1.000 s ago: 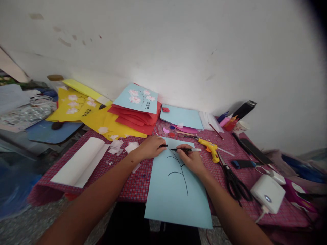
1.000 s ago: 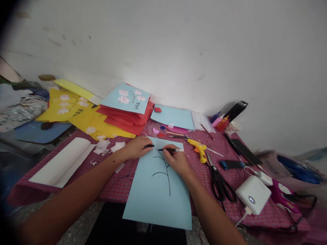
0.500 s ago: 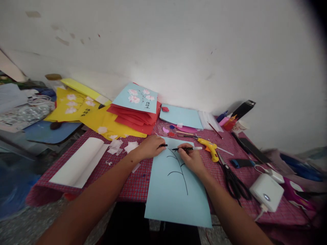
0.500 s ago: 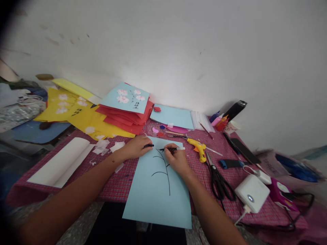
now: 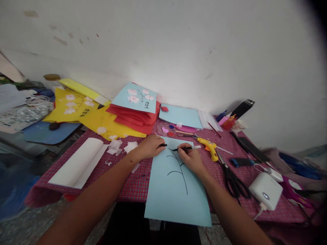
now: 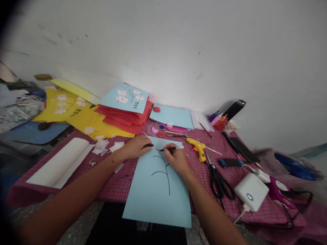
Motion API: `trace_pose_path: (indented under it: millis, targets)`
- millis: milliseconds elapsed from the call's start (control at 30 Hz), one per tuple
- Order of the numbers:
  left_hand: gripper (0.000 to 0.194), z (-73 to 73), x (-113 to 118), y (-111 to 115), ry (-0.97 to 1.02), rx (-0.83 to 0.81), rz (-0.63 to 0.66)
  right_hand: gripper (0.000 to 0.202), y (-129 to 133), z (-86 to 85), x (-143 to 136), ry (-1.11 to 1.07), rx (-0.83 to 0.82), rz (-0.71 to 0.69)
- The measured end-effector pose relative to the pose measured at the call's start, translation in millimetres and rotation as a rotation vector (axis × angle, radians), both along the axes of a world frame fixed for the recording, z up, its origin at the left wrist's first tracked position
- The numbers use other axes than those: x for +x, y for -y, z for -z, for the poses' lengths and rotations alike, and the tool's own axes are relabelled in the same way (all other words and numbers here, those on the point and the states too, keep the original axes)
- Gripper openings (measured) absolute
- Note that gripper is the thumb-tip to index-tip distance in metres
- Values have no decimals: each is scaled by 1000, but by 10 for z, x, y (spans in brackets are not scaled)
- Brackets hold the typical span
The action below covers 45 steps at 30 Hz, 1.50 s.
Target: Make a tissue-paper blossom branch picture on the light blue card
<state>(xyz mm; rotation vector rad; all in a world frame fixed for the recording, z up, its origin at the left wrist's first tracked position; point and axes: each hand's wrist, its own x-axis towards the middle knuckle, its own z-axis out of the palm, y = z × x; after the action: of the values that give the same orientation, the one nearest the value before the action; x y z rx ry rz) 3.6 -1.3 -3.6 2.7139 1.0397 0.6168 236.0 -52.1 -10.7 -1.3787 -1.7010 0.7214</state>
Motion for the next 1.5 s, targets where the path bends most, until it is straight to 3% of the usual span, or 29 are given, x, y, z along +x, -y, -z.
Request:
trace_pose_path:
  millis: [1500]
  targets:
    - [20, -18, 1, 11, 4, -19, -2, 15, 35, -39, -29, -13, -11, -22]
